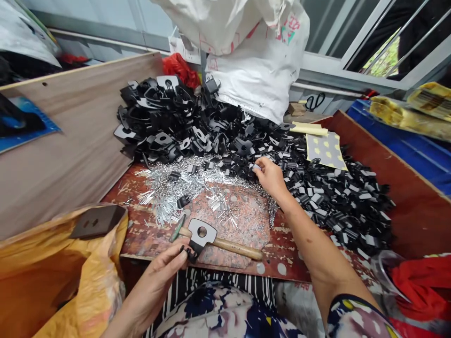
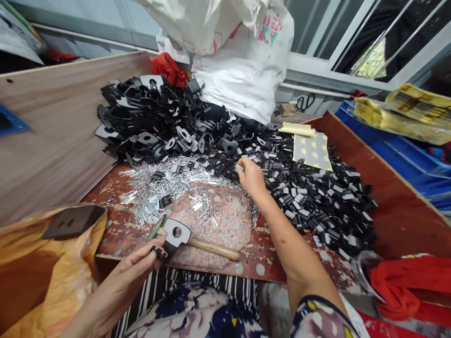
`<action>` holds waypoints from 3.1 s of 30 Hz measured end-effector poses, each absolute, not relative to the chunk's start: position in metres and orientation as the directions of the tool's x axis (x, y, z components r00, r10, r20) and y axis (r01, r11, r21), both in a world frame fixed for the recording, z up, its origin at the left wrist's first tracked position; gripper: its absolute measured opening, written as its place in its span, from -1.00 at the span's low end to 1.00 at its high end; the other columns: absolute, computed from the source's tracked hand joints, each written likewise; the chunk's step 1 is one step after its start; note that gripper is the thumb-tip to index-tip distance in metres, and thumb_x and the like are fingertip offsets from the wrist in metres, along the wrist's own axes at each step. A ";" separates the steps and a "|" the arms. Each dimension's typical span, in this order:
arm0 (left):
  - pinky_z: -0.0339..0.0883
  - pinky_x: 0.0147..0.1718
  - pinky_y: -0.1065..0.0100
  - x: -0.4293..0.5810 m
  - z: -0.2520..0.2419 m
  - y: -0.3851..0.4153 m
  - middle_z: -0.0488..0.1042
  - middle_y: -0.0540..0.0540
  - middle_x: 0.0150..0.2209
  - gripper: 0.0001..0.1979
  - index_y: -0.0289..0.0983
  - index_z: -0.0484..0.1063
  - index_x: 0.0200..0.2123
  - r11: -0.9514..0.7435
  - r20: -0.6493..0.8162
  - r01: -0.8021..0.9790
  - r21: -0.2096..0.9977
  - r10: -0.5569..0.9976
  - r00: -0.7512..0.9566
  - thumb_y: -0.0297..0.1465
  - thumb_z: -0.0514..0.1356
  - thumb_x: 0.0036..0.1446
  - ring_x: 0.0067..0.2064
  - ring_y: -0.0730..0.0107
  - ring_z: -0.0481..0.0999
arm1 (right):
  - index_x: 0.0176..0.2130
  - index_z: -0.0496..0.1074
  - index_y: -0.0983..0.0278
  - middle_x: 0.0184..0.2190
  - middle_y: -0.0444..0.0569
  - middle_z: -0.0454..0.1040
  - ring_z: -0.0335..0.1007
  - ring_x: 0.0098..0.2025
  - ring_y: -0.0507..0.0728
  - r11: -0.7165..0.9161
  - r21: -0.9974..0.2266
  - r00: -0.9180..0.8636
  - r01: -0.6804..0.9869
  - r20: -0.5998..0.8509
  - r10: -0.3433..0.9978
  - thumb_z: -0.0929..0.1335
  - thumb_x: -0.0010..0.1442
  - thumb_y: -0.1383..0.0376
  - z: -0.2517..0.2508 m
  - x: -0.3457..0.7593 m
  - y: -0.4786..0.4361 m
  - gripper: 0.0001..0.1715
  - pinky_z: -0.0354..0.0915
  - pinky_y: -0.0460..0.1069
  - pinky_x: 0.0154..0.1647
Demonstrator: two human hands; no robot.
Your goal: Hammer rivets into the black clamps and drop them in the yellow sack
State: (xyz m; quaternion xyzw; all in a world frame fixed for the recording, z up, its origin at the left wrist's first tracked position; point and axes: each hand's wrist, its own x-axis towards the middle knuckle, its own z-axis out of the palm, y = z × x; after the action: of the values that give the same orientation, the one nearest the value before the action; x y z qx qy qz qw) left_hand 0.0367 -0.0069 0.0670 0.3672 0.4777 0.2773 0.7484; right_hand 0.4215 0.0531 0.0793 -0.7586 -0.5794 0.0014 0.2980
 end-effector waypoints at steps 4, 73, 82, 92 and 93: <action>0.17 0.23 0.19 0.025 0.060 -0.005 0.48 -0.14 0.16 -0.51 -0.19 0.70 -0.25 0.568 -0.525 -0.039 0.822 0.784 0.332 0.00 0.53 -0.19 0.29 -0.03 0.29 | 0.17 0.42 0.15 -0.21 -0.07 0.58 0.52 -0.27 0.12 0.000 -0.695 0.290 0.719 0.300 0.909 0.31 0.31 0.26 0.058 0.391 -0.011 -0.55 0.42 0.04 -0.20; 0.11 -0.34 0.24 0.085 0.080 -0.021 0.36 -0.04 -0.47 -0.76 -0.23 0.30 -0.50 -0.757 0.276 0.305 0.578 0.534 0.799 -0.48 0.19 0.23 -0.38 0.29 0.23 | -0.18 0.33 0.19 -0.44 -0.20 0.48 0.48 -0.40 0.03 -0.398 -0.914 -0.269 0.074 -0.403 0.875 0.47 0.21 0.19 0.062 0.298 -0.081 -0.72 0.41 -0.03 -0.34; 0.11 -0.36 0.28 0.066 0.066 0.003 0.20 0.06 -0.53 -0.63 -0.21 0.20 -0.57 -0.370 0.144 0.300 0.879 0.806 0.574 -0.30 0.27 0.19 -0.41 0.37 0.25 | -0.07 0.58 0.17 -0.22 -0.07 0.65 0.56 -0.18 0.10 0.349 -0.608 -0.192 0.713 0.309 0.932 0.29 0.39 0.36 0.090 0.314 -0.065 -0.72 0.45 0.05 -0.13; 0.11 -0.46 0.36 0.079 0.067 0.000 0.24 0.07 -0.55 -0.72 -0.23 0.36 -0.54 0.042 -0.044 0.016 0.999 0.825 0.564 -0.27 0.31 0.12 -0.47 0.45 0.18 | 0.12 0.53 0.13 -0.10 -0.10 0.68 0.64 -0.12 0.09 0.379 -0.638 -0.009 0.670 0.504 0.864 0.34 0.37 0.41 0.073 0.255 -0.081 -0.61 0.57 0.02 -0.03; 0.11 -0.48 0.37 0.079 0.069 0.000 0.23 0.08 -0.56 -0.72 -0.23 0.36 -0.55 0.060 -0.050 0.001 0.998 0.814 0.579 -0.27 0.30 0.12 -0.49 0.46 0.17 | 0.11 0.54 0.11 -0.11 -0.12 0.68 0.65 -0.13 0.09 0.374 -0.649 0.017 0.663 0.512 0.859 0.35 0.36 0.41 0.069 0.256 -0.081 -0.61 0.58 0.02 -0.04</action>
State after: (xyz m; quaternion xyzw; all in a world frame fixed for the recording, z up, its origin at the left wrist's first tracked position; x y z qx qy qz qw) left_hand 0.0794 -0.0003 0.0685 0.6091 0.3344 0.3143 0.6468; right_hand 0.2560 -0.0807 0.0693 -0.5491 -0.6928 0.1077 0.4549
